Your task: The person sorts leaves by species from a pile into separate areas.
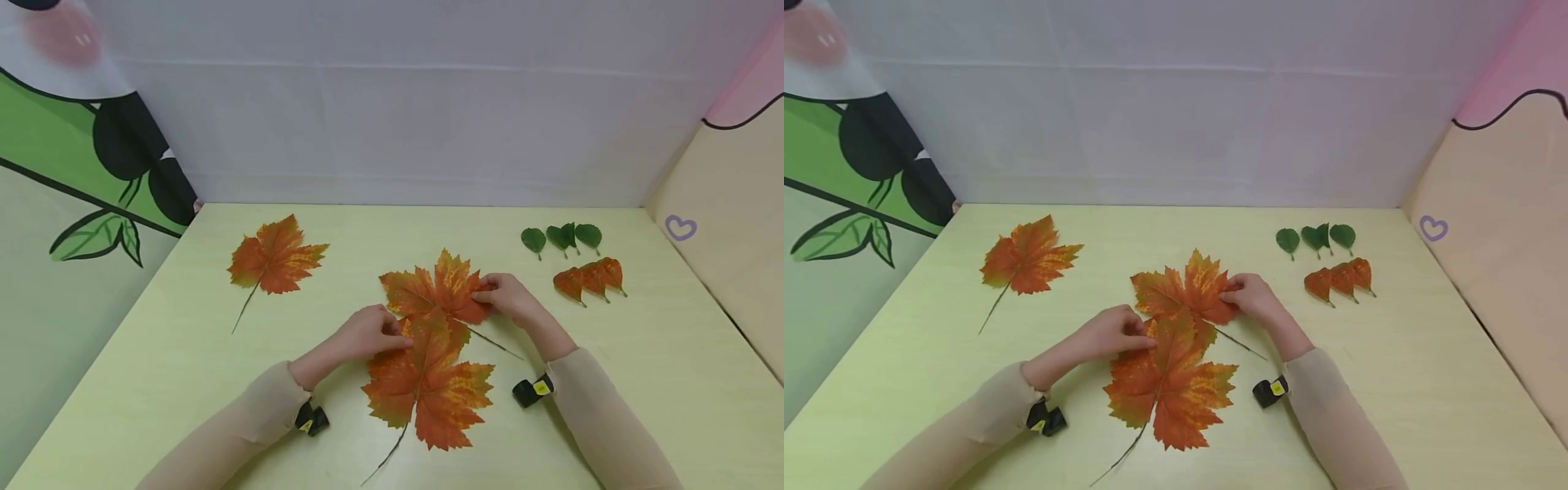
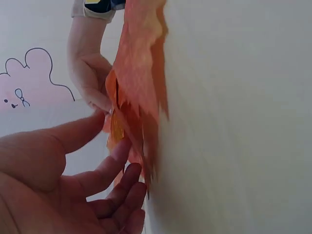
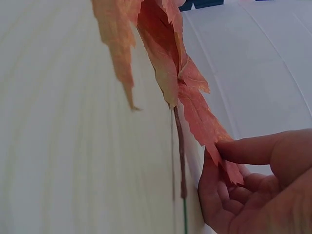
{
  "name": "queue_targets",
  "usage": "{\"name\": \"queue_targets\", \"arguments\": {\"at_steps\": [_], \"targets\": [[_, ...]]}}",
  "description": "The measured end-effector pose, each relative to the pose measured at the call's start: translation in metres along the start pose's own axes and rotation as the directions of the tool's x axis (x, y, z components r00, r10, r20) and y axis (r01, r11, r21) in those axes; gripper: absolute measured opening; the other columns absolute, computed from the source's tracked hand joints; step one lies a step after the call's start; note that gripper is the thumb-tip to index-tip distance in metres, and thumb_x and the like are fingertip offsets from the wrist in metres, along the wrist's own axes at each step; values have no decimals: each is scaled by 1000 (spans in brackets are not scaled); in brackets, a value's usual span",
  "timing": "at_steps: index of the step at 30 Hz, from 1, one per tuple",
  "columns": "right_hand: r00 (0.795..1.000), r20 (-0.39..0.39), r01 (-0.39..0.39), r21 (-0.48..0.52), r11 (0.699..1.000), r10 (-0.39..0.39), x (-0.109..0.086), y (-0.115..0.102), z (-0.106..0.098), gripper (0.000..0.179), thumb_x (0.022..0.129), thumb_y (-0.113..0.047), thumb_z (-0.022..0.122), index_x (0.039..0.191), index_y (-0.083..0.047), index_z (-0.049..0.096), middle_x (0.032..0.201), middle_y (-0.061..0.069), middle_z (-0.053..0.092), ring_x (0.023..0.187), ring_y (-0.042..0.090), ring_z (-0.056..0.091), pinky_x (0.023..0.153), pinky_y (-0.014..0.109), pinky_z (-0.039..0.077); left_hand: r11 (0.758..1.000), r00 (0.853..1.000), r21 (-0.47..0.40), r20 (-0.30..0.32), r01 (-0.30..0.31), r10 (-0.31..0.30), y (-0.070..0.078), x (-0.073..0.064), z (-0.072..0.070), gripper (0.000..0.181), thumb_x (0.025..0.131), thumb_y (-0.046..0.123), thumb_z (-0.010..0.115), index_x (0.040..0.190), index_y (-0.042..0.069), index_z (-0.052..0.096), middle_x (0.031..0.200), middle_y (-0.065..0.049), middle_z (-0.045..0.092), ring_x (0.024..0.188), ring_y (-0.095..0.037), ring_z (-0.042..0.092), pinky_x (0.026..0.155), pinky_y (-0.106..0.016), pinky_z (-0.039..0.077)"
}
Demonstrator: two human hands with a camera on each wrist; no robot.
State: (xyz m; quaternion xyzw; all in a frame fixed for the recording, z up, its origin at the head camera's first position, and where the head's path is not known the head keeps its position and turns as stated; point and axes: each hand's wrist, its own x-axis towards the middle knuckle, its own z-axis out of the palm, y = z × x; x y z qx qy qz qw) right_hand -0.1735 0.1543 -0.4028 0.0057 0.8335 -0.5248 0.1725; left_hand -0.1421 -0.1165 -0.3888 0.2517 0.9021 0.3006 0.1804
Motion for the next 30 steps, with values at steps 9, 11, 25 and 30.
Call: {"name": "queue_targets", "arguments": {"at_steps": [9, 11, 25, 30], "targets": [[1000, 10, 0, 19, 1000, 0, 0, 2, 0, 20, 88, -6, 56, 102, 8, 52, 75, 0, 52, 61, 9, 47, 57, 22, 42, 996, 996, -75, -77, 43, -49, 5, 0, -3, 11, 82, 23, 66, 77, 14, 62, 79, 3, 58, 68, -13, 47, 59, -26, 40], [1000, 11, -2, 21, 1000, 1, 0, 1, -1, 20, 88, -6, 55, 102, 8, 52, 75, 0, 52, 61, 9, 47, 57, 22, 42, 996, 994, -85, -99, 40, -49, 5, -1, -7, 10, 83, 22, 65, 78, 15, 61, 84, 3, 60, 68, -14, 48, 60, -27, 40], [1000, -5, -25, 10, 1000, 25, -2, 0, -4, 25, 89, -7, 54, 108, 9, 51, 79, 3, 54, 60, 9, 50, 57, 23, 44, 991, 985, -124, -163, 43, -63, -4, -8, -53, 11, 87, 21, 61, 86, 10, 59, 82, -2, 60, 74, -16, 53, 65, -28, 44], [999, -19, -33, 9, 999, 33, -2, -1, -8, 25, 89, -8, 54, 108, 9, 51, 81, 3, 54, 62, 9, 50, 58, 23, 44, 987, 979, -139, -179, 78, -103, -10, -2, -69, 13, 88, 22, 59, 89, 9, 58, 84, -4, 60, 75, -18, 53, 65, -29, 45]]}}
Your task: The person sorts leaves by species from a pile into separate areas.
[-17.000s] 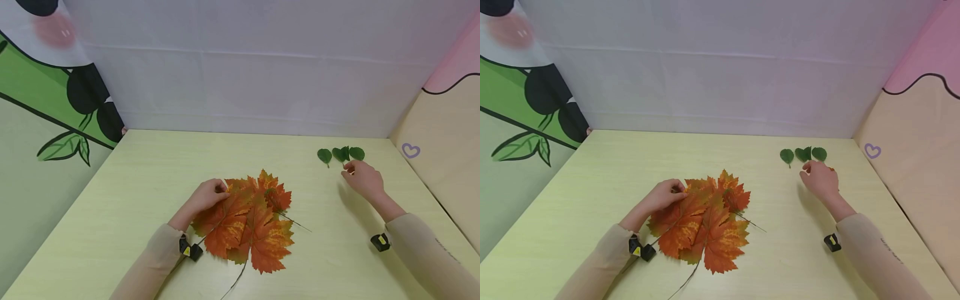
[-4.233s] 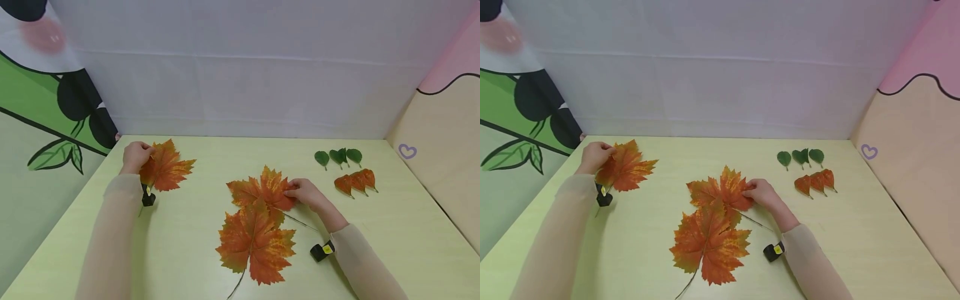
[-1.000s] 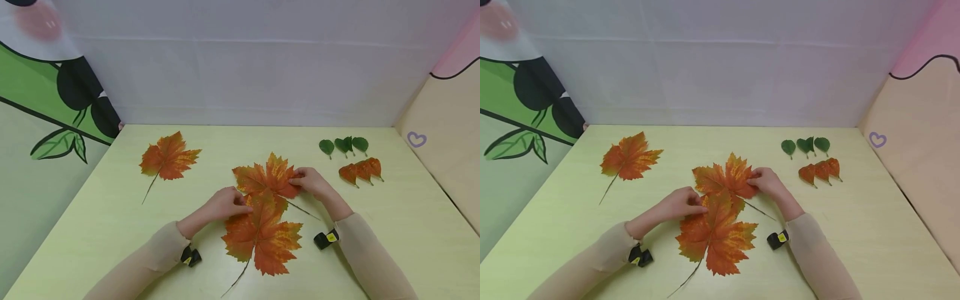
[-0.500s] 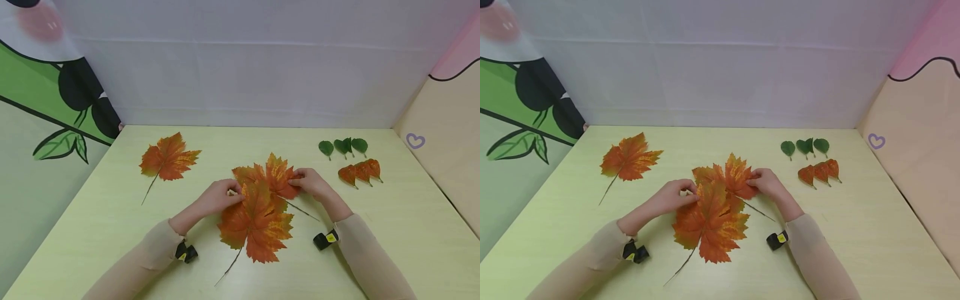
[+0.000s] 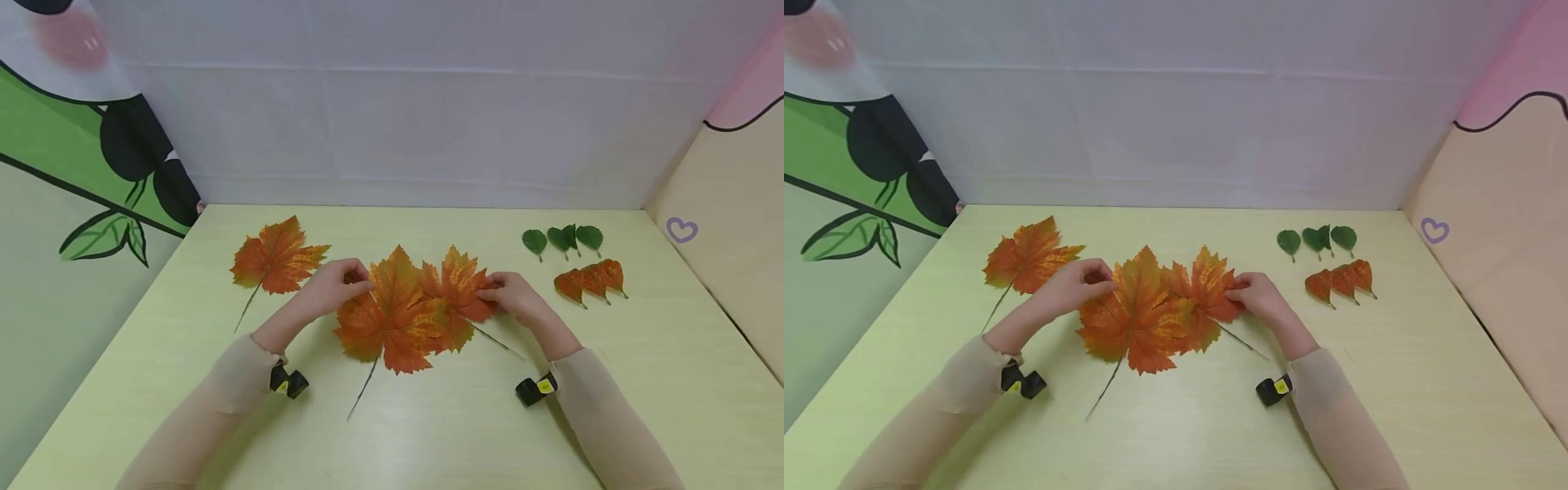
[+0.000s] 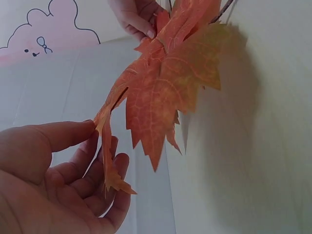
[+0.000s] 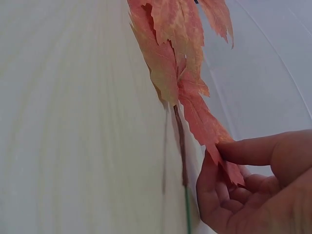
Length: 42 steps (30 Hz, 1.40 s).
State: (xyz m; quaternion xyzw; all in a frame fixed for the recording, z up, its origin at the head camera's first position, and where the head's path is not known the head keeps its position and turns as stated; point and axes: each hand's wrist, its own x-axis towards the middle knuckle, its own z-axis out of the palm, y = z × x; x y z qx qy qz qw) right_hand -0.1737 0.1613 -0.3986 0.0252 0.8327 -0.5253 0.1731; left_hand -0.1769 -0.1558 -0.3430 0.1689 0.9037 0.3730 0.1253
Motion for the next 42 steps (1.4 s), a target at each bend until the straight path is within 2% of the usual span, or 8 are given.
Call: {"name": "queue_targets", "arguments": {"at_steps": [9, 16, 22, 29, 37, 42], "targets": [[998, -52, -20, -3, 1000, 20, 0, 0, -6, 26, 89, -8, 54, 109, 8, 50, 83, 2, 51, 65, 7, 48, 59, 21, 43, 997, 997, -36, -43, 61, -63, -12, 20, -19, 18, 89, 23, 58, 95, 7, 58, 89, -8, 59, 78, -21, 51, 67, -29, 44], [996, -82, -21, 30, 999, 23, -2, -3, -12, 24, 90, -7, 53, 108, 8, 49, 91, 5, 53, 72, 6, 50, 65, 21, 47, 994, 991, -47, -87, 98, -102, -22, 32, -28, 20, 89, 25, 58, 97, 6, 58, 93, -9, 58, 80, -22, 51, 67, -29, 44], [994, -112, -9, 75, 997, 17, -2, -3, -18, 25, 91, -6, 52, 110, 9, 47, 93, 6, 53, 74, 4, 51, 66, 19, 48, 991, 987, -44, -90, 127, -130, -30, 41, -37, 24, 90, 25, 56, 102, 4, 55, 96, -10, 56, 81, -23, 49, 69, -30, 42], [994, -110, -1, 95, 995, 11, -4, -4, -27, 27, 92, -8, 50, 113, 9, 45, 96, 7, 52, 76, 4, 52, 69, 19, 49, 988, 984, -28, -91, 151, -153, -42, 52, -41, 25, 91, 24, 55, 103, 3, 55, 98, -11, 56, 79, -22, 48, 65, -29, 42], [993, -114, 4, 118, 993, 10, -5, -7, -34, 26, 93, -9, 49, 112, 8, 43, 98, 8, 50, 75, 3, 54, 70, 19, 49, 981, 976, -28, -99, 190, -192, -45, 59, -44, 24, 89, 27, 57, 101, 6, 55, 98, -8, 56, 79, -21, 47, 66, -30, 41], [992, -124, 7, 113, 994, 7, -5, -12, -36, 27, 93, -9, 49, 114, 7, 43, 99, 8, 49, 77, 4, 53, 71, 19, 49, 980, 975, 15, -107, 199, -196, -50, 69, -46, 23, 90, 24, 56, 101, 4, 56, 98, -10, 55, 79, -22, 46, 67, -29, 40]]}}
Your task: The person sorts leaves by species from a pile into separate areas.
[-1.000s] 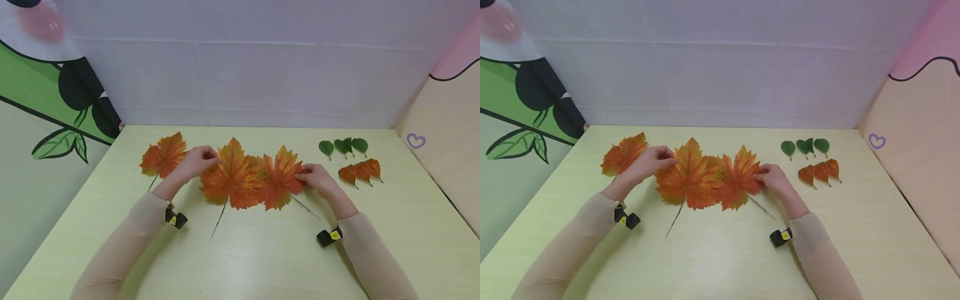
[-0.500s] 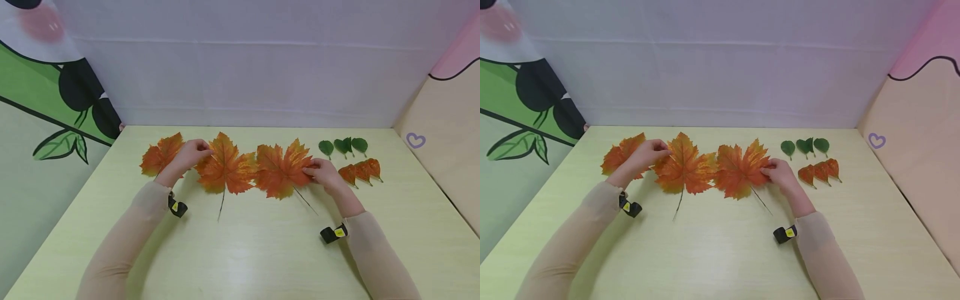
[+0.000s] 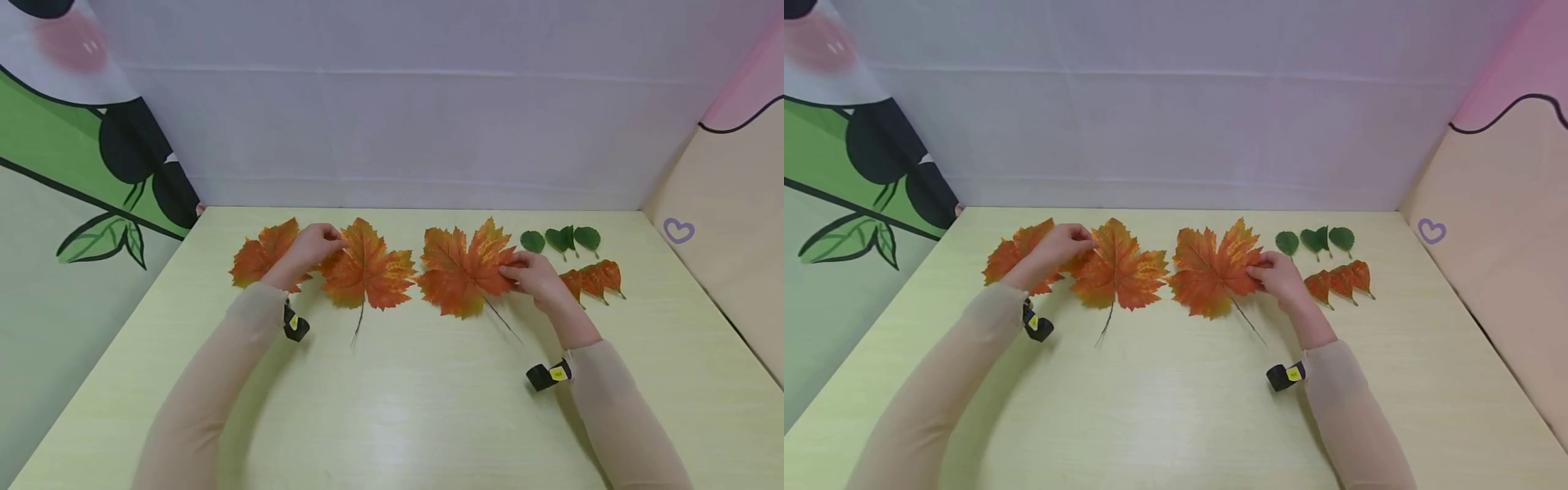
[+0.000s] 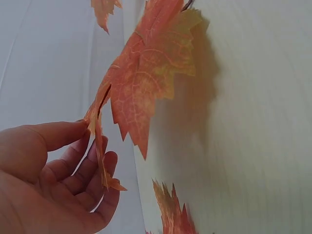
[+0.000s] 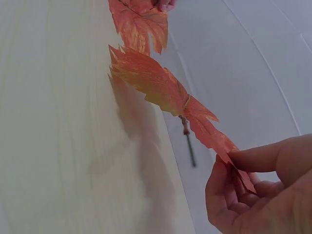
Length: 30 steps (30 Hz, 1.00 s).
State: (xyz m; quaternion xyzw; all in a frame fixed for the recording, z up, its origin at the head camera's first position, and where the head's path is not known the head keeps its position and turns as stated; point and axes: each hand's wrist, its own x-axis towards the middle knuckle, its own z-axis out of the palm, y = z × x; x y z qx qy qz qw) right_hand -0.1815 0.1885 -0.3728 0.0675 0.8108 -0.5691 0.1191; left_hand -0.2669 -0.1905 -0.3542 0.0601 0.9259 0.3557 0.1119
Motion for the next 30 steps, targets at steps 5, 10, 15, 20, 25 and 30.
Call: {"name": "queue_targets", "arguments": {"at_steps": [5, 10, 15, 20, 25, 30], "targets": [[1000, -20, 8, 4, 1000, -8, 4, -4, 0, 28, 93, -8, 49, 114, 8, 43, 101, 9, 48, 76, 3, 53, 70, 18, 49, 997, 1000, 74, -10, 8, -8, -8, 14, 4, 25, 91, 25, 55, 103, 3, 57, 98, -11, 56, 79, -22, 46, 68, -30, 39], [999, -43, 15, 14, 1000, -15, 10, -6, -1, 31, 93, -9, 50, 118, 8, 42, 103, 9, 48, 76, 3, 54, 70, 18, 49, 994, 999, 109, -26, 21, -19, -11, 24, 10, 25, 90, 26, 56, 100, 3, 57, 94, -11, 56, 76, -22, 46, 65, -30, 39], [997, -75, 4, 19, 1000, -2, 15, -8, 0, 33, 93, -10, 50, 121, 7, 42, 102, 9, 48, 73, 2, 54, 69, 17, 49, 988, 998, 152, -56, 15, -6, -13, 31, 16, 23, 89, 25, 58, 97, 3, 58, 90, -10, 57, 74, -22, 46, 63, -30, 39], [992, -121, -19, 48, 999, 24, 22, -10, 2, 37, 93, -10, 50, 125, 7, 41, 104, 11, 48, 69, 2, 55, 76, 24, 50, 989, 997, 146, -70, 27, -17, -18, 35, 20, 22, 89, 24, 58, 96, 4, 59, 91, -10, 57, 76, -22, 47, 66, -30, 39], [982, -179, -44, 84, 996, 58, 28, -10, 0, 41, 93, -8, 48, 130, 7, 37, 106, 13, 47, 65, 1, 55, 79, 26, 50, 993, 997, 114, -76, 34, -25, -18, 36, 21, 22, 89, 24, 57, 96, 3, 57, 92, -11, 56, 78, -23, 47, 67, -30, 39], [967, -237, -67, 123, 990, 95, 34, -6, -1, 47, 93, -8, 48, 135, 4, 32, 114, 15, 46, 60, -2, 55, 77, 25, 50, 994, 996, 101, -89, 29, -20, -17, 33, 18, 23, 89, 24, 57, 97, 2, 57, 93, -12, 56, 79, -24, 47, 69, -31, 40]]}}
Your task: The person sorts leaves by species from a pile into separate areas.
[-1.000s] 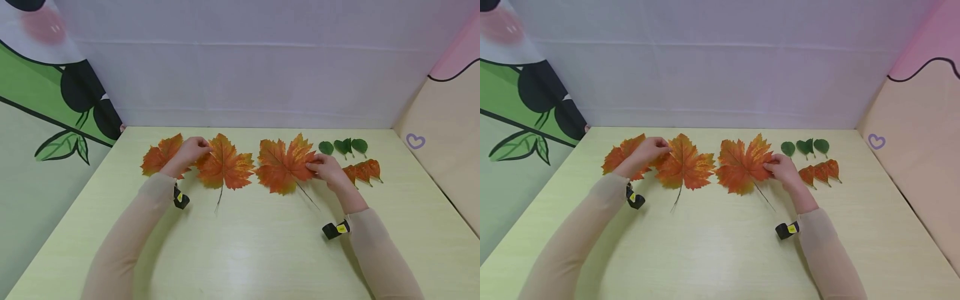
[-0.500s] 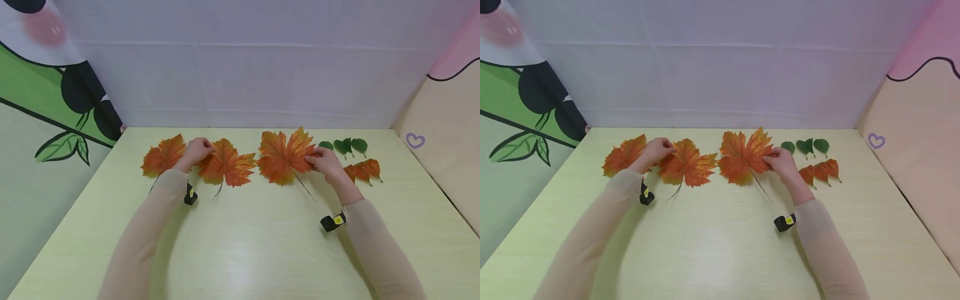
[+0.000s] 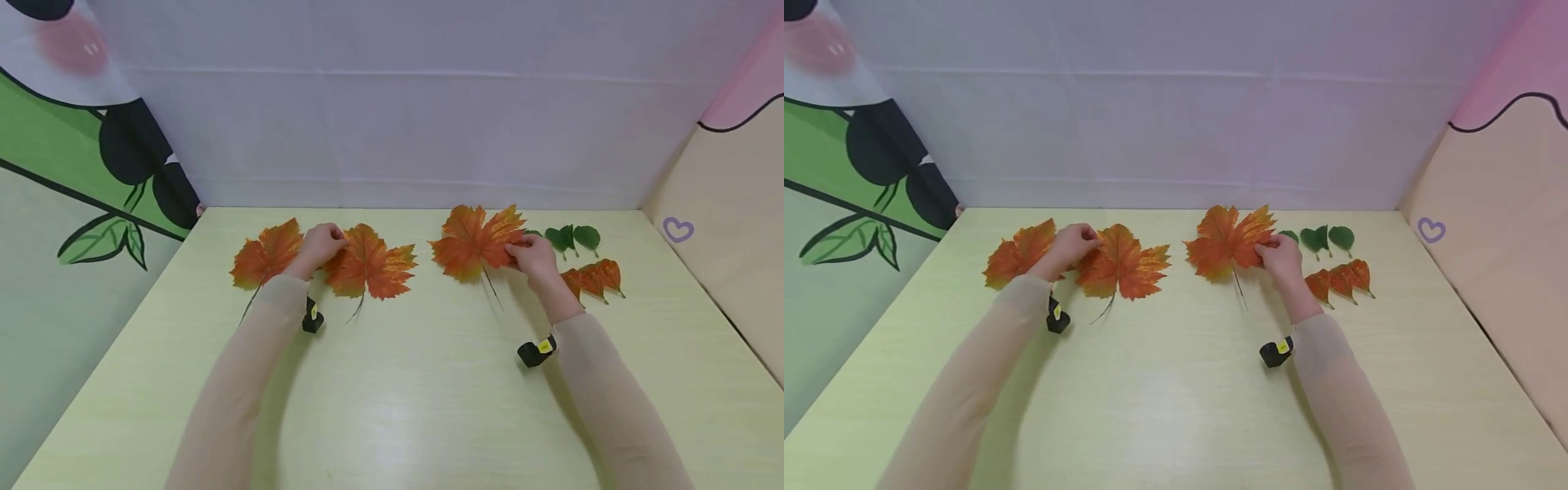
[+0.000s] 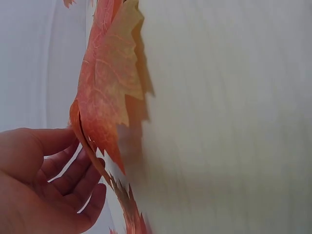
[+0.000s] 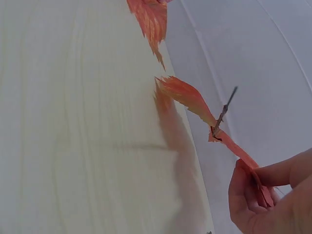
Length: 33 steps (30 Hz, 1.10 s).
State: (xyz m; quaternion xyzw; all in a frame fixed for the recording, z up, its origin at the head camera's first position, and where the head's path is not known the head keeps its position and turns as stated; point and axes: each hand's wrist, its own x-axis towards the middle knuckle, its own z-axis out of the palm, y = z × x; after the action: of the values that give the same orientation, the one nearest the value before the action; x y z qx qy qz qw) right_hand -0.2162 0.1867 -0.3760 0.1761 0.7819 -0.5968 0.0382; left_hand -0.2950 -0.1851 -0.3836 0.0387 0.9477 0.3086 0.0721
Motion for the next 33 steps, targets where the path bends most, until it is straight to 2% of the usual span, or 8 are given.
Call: {"name": "queue_targets", "arguments": {"at_steps": [5, 11, 14, 18, 25, 28, 30, 33], "targets": [[1000, 20, -11, -128, 992, 14, 1, 6, 4, 36, 91, -18, 53, 120, 4, 47, 96, 8, 55, 60, 1, 58, 75, 27, 51, 1000, 1000, 4, 7, 14, -14, -1, -3, -2, 23, 90, 22, 56, 100, 1, 56, 97, -14, 56, 81, -25, 48, 71, -33, 41], [991, 136, 64, -444, 894, -4, -6, 11, 5, 27, 90, -27, 53, 80, -2, 55, 65, 0, 60, 62, 12, 58, 66, 28, 44, 1000, 1000, 17, 15, 25, -25, -4, -3, -2, 25, 91, 24, 54, 101, 1, 55, 99, -14, 56, 82, -25, 48, 73, -35, 41], [980, 198, 94, -486, 869, 5, -9, 12, 4, 28, 90, -26, 54, 74, -3, 54, 63, 0, 61, 61, 14, 58, 64, 28, 43, 999, 999, 21, 7, 38, -38, -5, -2, -1, 25, 91, 25, 54, 102, 2, 55, 99, -14, 56, 83, -25, 48, 74, -35, 41], [969, 248, 134, -574, 808, 15, -10, 13, 3, 33, 88, -31, 55, 67, -5, 54, 57, -1, 56, 56, 13, 55, 60, 27, 42, 999, 999, 13, 3, 53, -53, -5, -2, 0, 27, 92, 25, 53, 105, 1, 56, 103, -15, 57, 87, -26, 50, 77, -36, 42], [953, 301, 210, -712, 670, 21, -13, 1, -8, 39, 90, -35, 50, 70, -3, 60, 59, 4, 58, 57, 17, 54, 56, 28, 41, 998, 998, -32, 13, 57, -57, 0, -6, -9, 32, 92, 23, 50, 113, 0, 54, 113, -17, 56, 94, -28, 52, 82, -40, 44], [953, 301, 257, -736, 626, -37, -15, -6, -15, 40, 92, -35, 48, 80, 1, 62, 66, 8, 62, 60, 20, 55, 58, 29, 40, 999, 1000, -25, 9, 26, -25, 2, -12, -17, 31, 93, 23, 49, 113, 1, 54, 112, -17, 56, 94, -29, 53, 81, -40, 44], [949, 291, 298, -717, 631, -118, -16, -10, -19, 39, 92, -35, 48, 89, 1, 63, 73, 12, 63, 64, 21, 55, 59, 31, 40, 1000, 1000, 0, 10, -6, 6, 6, -18, -21, 30, 93, 24, 49, 112, 2, 54, 110, -16, 57, 91, -28, 53, 79, -40, 44], [931, 255, 365, -648, 668, -261, -15, -11, -24, 35, 93, -33, 48, 99, 0, 60, 86, 14, 64, 71, 23, 55, 61, 32, 41, 996, 997, 57, 11, -71, 71, 14, -27, -25, 28, 93, 25, 49, 110, 3, 55, 107, -14, 59, 87, -27, 54, 77, -39, 44]]}}
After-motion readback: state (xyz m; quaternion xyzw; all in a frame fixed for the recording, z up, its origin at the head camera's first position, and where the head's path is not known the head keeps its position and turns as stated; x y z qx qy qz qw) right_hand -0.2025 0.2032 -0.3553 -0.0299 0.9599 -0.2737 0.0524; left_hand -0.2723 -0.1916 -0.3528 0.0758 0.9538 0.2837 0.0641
